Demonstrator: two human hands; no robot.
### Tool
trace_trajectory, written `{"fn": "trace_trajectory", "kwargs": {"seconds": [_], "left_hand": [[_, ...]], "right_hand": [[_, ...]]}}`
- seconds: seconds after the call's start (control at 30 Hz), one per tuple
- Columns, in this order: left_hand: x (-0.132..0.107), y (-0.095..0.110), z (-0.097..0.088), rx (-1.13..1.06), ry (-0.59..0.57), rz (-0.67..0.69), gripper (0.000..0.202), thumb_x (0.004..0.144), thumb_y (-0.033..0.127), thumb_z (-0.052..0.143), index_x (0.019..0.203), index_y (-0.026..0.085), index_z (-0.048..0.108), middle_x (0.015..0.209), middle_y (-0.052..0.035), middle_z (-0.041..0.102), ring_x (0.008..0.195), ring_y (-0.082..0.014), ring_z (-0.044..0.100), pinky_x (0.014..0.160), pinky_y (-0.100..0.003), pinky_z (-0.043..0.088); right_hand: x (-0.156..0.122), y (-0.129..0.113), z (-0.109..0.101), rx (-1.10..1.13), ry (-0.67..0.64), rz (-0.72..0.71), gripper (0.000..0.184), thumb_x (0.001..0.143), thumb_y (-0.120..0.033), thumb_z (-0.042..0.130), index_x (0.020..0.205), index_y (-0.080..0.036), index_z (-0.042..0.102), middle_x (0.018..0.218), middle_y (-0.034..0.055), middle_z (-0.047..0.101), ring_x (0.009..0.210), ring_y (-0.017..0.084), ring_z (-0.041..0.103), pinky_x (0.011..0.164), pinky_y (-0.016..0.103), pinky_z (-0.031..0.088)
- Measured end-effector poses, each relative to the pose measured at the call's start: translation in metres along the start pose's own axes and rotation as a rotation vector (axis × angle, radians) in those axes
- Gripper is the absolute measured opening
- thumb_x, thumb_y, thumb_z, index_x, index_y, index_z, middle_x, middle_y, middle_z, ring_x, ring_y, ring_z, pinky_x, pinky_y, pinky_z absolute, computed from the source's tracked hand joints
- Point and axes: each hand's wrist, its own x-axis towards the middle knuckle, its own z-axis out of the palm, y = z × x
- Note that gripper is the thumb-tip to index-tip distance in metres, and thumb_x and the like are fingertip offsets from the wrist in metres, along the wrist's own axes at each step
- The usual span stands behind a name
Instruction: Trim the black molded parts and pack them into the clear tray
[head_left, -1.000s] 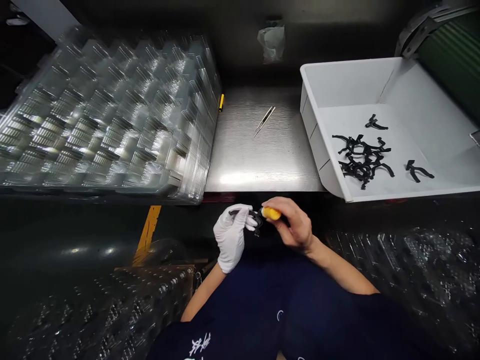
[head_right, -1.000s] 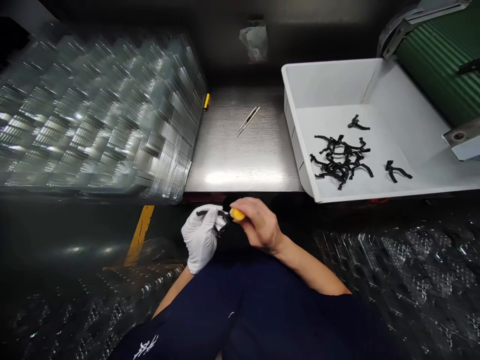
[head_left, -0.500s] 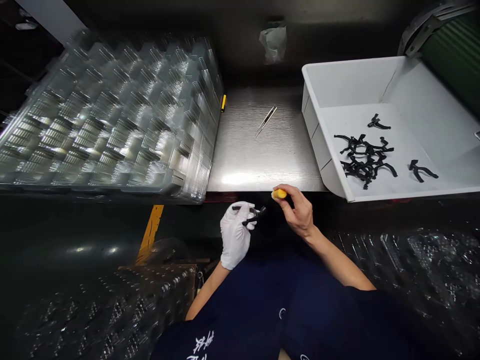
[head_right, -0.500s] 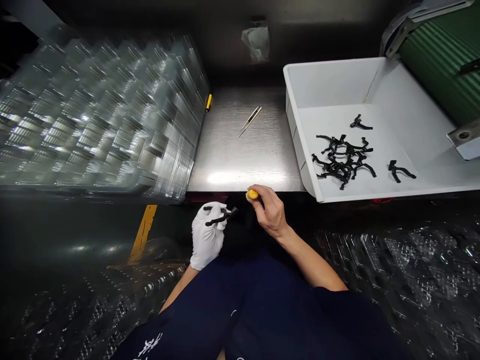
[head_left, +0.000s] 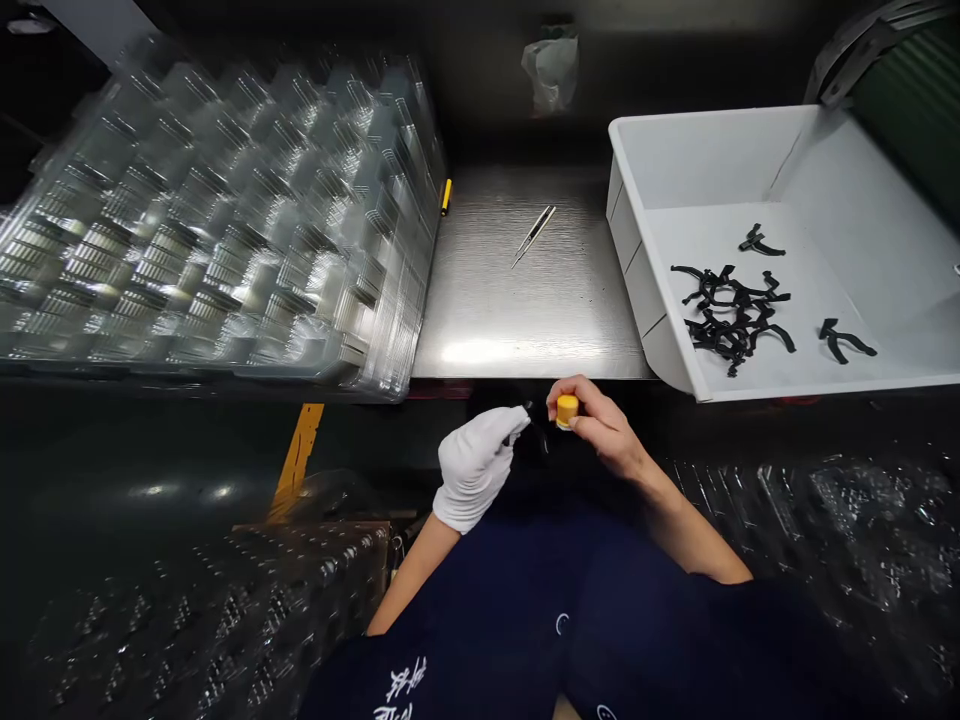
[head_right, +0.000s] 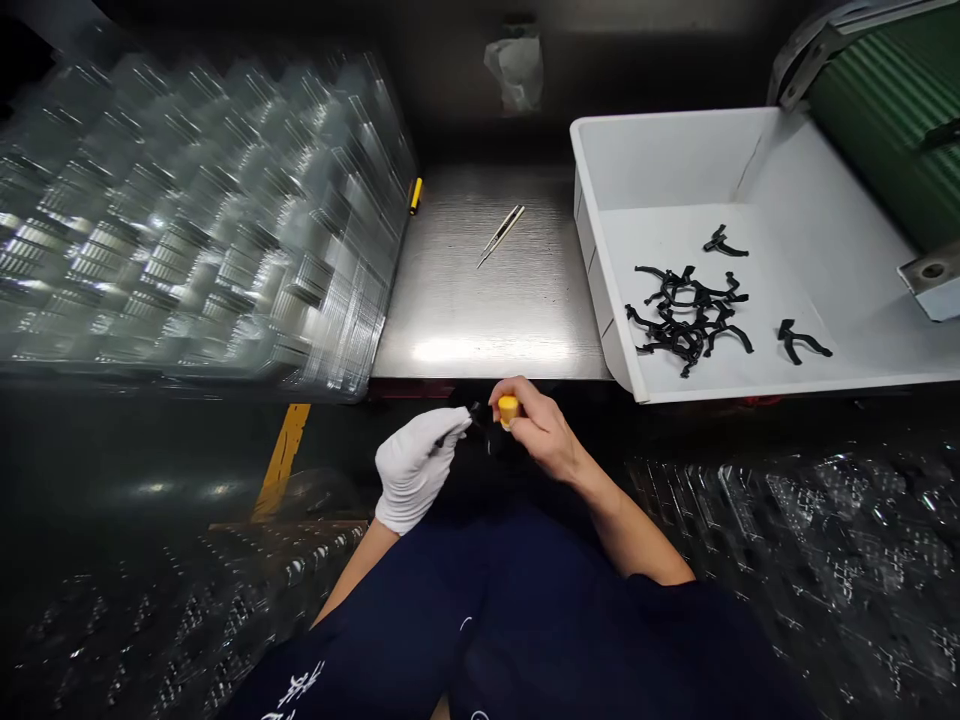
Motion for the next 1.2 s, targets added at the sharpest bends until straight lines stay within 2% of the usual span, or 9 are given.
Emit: {"fn": "trace_trajectory", "kwargs": {"seconds": [0.07, 0.13, 0.3, 0.37, 0.47, 0.57, 0.63, 0.8, 1.2], "left_hand": [[0.0, -0.006, 0.0, 0.286, -0.041, 0.215, 0.026, 0.095, 0.018, 0.055, 0.109, 0.024, 0.076, 0.102, -0.0069, 0.079, 0.074, -0.0162, 0.074, 0.065, -0.025, 0.055], [-0.001, -0.009, 0.0, 0.435, -0.076, 0.321, 0.029, 0.097, 0.021, 0.051, 0.114, 0.022, 0.075, 0.102, -0.0089, 0.079, 0.069, -0.0162, 0.072, 0.059, -0.026, 0.051], [0.001, -0.004, 0.003, 0.512, -0.04, 0.438, 0.033, 0.096, 0.019, 0.053, 0.123, 0.021, 0.07, 0.092, -0.0053, 0.079, 0.067, -0.0155, 0.07, 0.06, -0.026, 0.049], [0.004, -0.001, 0.003, 0.524, 0.026, 0.361, 0.035, 0.094, 0.02, 0.059, 0.128, 0.02, 0.067, 0.093, -0.0067, 0.078, 0.074, -0.0177, 0.072, 0.069, -0.027, 0.052], [0.011, 0.006, -0.002, 0.358, 0.059, 0.089, 0.041, 0.092, 0.036, 0.068, 0.128, 0.015, 0.067, 0.11, -0.0144, 0.076, 0.098, -0.0256, 0.073, 0.088, -0.035, 0.055], [0.015, 0.013, -0.009, -0.027, -0.168, -0.167, 0.026, 0.097, 0.037, 0.061, 0.11, 0.018, 0.073, 0.097, -0.0066, 0.078, 0.084, -0.0187, 0.074, 0.081, -0.028, 0.057], [0.015, 0.016, -0.013, -0.166, -0.282, -0.264, 0.021, 0.1, 0.03, 0.056, 0.097, 0.02, 0.075, 0.078, 0.0002, 0.076, 0.068, -0.0132, 0.071, 0.07, -0.023, 0.054], [0.008, 0.019, -0.018, -0.064, -0.271, -0.249, 0.017, 0.097, 0.025, 0.06, 0.093, 0.019, 0.075, 0.072, 0.0006, 0.073, 0.066, -0.0131, 0.067, 0.066, -0.024, 0.049], [0.006, 0.018, -0.024, -0.11, -0.314, -0.267, 0.014, 0.094, 0.025, 0.063, 0.098, 0.018, 0.075, 0.081, -0.0033, 0.076, 0.07, -0.0151, 0.067, 0.066, -0.026, 0.049]], "right_hand": [[-0.002, -0.011, 0.004, -0.153, -0.065, 0.013, 0.011, 0.088, -0.03, 0.054, 0.084, -0.02, 0.056, 0.074, -0.0013, 0.057, 0.064, 0.013, 0.05, 0.062, 0.026, 0.04], [-0.002, -0.017, 0.009, -0.282, -0.09, 0.025, 0.028, 0.089, -0.037, 0.062, 0.07, -0.019, 0.053, 0.065, -0.0026, 0.053, 0.056, 0.01, 0.043, 0.058, 0.025, 0.035], [-0.004, -0.015, 0.007, -0.176, -0.227, 0.041, 0.032, 0.095, -0.041, 0.06, 0.075, -0.017, 0.065, 0.068, -0.0002, 0.06, 0.06, 0.011, 0.049, 0.059, 0.024, 0.036], [-0.005, -0.011, 0.002, -0.1, -0.201, 0.062, 0.032, 0.095, -0.042, 0.059, 0.079, -0.017, 0.07, 0.071, 0.0016, 0.063, 0.062, 0.012, 0.051, 0.06, 0.025, 0.038], [-0.01, -0.002, -0.004, 0.082, -0.114, 0.187, 0.036, 0.093, -0.048, 0.061, 0.081, -0.017, 0.075, 0.065, 0.0011, 0.06, 0.057, 0.011, 0.046, 0.054, 0.025, 0.034], [-0.016, 0.01, -0.006, 0.302, -0.108, 0.303, 0.043, 0.09, -0.056, 0.064, 0.077, -0.017, 0.075, 0.052, -0.0029, 0.046, 0.049, 0.01, 0.037, 0.048, 0.024, 0.028], [-0.018, 0.017, -0.007, 0.311, -0.112, 0.311, 0.041, 0.089, -0.055, 0.066, 0.078, -0.017, 0.077, 0.054, -0.0018, 0.051, 0.05, 0.01, 0.04, 0.049, 0.024, 0.031], [-0.018, 0.024, -0.01, 0.121, -0.122, 0.215, 0.023, 0.088, -0.043, 0.072, 0.094, -0.023, 0.081, 0.09, 0.0054, 0.076, 0.076, 0.017, 0.066, 0.068, 0.026, 0.05], [-0.019, 0.036, -0.007, 0.085, -0.125, 0.184, 0.032, 0.088, -0.052, 0.07, 0.09, -0.022, 0.08, 0.084, 0.006, 0.077, 0.072, 0.018, 0.068, 0.064, 0.026, 0.052]]}}
